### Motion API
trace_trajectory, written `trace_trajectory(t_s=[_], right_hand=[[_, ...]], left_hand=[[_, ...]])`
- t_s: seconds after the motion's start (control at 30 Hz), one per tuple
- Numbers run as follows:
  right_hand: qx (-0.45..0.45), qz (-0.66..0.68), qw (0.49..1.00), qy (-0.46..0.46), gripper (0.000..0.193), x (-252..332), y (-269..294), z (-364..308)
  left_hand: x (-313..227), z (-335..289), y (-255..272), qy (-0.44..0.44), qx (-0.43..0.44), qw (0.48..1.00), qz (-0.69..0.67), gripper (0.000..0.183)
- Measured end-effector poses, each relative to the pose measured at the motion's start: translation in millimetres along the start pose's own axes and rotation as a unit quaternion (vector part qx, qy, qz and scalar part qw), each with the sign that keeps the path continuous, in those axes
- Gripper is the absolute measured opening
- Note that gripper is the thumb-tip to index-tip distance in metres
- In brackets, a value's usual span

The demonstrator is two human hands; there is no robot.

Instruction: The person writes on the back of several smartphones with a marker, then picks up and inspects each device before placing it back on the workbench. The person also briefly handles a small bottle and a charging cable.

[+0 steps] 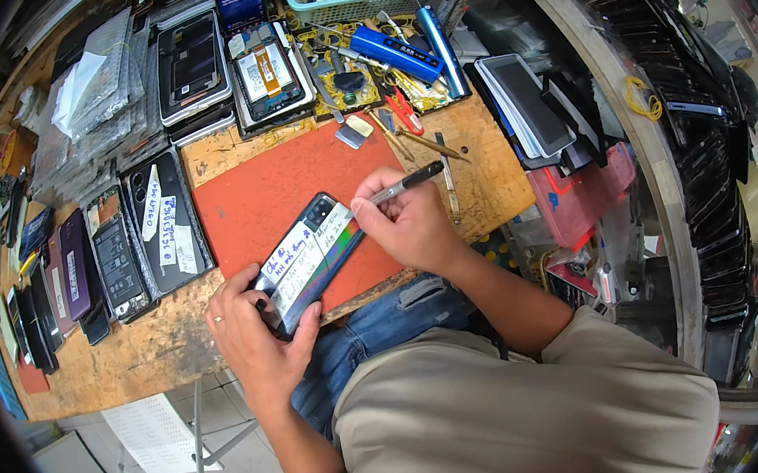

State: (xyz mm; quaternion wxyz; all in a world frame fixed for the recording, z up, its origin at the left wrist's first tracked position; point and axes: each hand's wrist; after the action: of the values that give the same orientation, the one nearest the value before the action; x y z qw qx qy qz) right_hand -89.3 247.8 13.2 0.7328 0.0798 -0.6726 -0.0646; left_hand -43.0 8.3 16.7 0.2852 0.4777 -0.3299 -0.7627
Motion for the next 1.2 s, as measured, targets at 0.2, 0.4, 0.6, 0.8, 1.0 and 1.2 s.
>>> trace_trajectory(t_s=[0.2, 0.4, 0.6, 0.8, 1.0, 1.2], right_hand=[[0.023, -0.033, 0.999, 0.016, 0.007, -0.4, 7.4, 4.6], [0.034, -0.039, 0.998, 0.035, 0.007, -1.7, 6.1, 3.7], [0.025, -0.036, 0.999, 0.030, 0.007, 1.3, 6.5, 2.2], [0.023, -0.056, 0.997, 0.042, 0.007, 1.4, 8.2, 0.3], [0.011, -0.020, 0.999, 0.033, 0.006, -1.2, 6.3, 1.8], [0.004, -0.022, 0.999, 0.042, 0.006, -4.6, 7.3, 0.7]], left_hand=[[1.1, 0.1, 0.3, -0.004, 0.004, 1.000, 0.011, 0.054], [1.6, 0.2, -0.5, -0.005, 0.000, 1.000, 0.009, 0.055], [2.4, 0.0, -1.5, -0.005, 0.002, 1.000, 0.005, 0.055], [1.6, 0.0, -1.4, -0.003, 0.006, 1.000, 0.005, 0.054], [1.7, 1.3, -0.4, -0.005, 0.004, 1.000, 0.008, 0.053], [1.5, 0.1, -0.3, 0.000, 0.005, 1.000, 0.002, 0.050]])
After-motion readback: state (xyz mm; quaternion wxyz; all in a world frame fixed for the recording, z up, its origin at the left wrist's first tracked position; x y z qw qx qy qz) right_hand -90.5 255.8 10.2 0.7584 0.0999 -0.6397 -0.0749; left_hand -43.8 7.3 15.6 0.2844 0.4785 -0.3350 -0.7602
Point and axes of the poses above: each hand's wrist, its own z-axis towards the middle knuckle, its own y-axis out of the back of the hand, x = y × z, and after that the axes turned 5 degrees about x, right-handed
